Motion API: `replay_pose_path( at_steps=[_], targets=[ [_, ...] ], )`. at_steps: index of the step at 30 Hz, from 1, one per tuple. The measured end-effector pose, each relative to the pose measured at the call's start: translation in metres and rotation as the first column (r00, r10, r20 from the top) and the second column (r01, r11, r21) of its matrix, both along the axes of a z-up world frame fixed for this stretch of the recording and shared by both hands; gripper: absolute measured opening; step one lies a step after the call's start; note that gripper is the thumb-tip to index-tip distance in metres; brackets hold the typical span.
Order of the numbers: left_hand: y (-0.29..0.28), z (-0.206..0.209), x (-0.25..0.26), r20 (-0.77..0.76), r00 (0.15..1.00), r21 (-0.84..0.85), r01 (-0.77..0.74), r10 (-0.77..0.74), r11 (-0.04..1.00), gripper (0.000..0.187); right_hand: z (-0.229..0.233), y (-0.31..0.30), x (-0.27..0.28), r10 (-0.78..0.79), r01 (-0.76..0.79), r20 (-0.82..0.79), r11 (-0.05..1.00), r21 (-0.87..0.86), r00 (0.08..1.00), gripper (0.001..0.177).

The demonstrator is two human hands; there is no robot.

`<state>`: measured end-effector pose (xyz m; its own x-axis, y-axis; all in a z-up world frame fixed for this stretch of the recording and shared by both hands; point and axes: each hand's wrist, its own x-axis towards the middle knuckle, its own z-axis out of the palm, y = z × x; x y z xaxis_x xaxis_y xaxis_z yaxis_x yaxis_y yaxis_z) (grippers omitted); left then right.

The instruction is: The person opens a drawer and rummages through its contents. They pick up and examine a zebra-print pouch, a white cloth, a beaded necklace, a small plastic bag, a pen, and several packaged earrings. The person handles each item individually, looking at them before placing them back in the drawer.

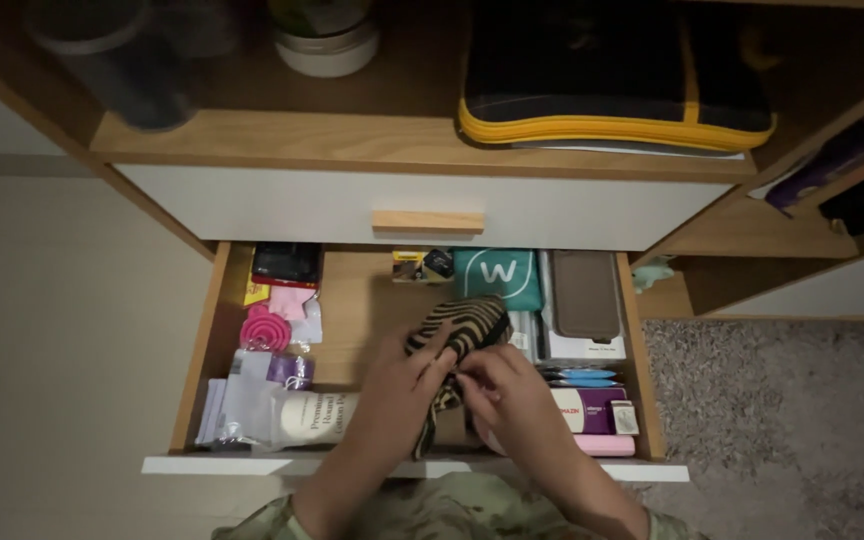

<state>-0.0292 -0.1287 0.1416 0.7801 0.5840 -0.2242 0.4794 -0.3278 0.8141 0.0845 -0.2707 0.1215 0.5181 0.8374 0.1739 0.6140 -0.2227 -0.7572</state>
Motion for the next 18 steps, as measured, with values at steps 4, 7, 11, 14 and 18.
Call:
replay_pose_path(
  at_steps=[4, 7, 11, 14, 18],
  targets=[
    [-0.003, 0.010, -0.008, 0.047, 0.998, -0.009, 0.041, -0.041, 0.999, 0.050, -0.005, -0.002, -0.002, 0.033, -0.033, 0.050, 0.999, -0.002, 0.998, 0.009],
    [0.000, 0.011, -0.015, 0.079, 0.996, 0.065, 0.045, -0.050, 0.997, 0.046, 0.005, -0.002, -0.007, -0.014, 0.015, 0.046, 0.999, -0.037, 0.999, 0.008],
    [0.004, 0.013, -0.023, 0.120, 0.984, 0.191, 0.109, -0.134, 0.976, 0.046, 0.019, 0.000, -0.009, -0.038, 0.038, -0.004, 0.995, 0.093, 0.999, 0.003],
    [0.005, 0.012, -0.025, 0.050, 0.977, 0.350, 0.175, -0.205, 0.920, 0.048, 0.024, 0.000, -0.009, -0.063, 0.062, -0.001, 0.992, 0.113, 0.998, 0.006],
    [0.017, -0.012, -0.035, -0.189, 0.901, 0.778, 0.380, -0.391, 0.501, 0.043, -0.006, -0.008, 0.020, -0.194, 0.188, 0.090, 0.980, 0.065, 0.977, 0.016]
  ],
)
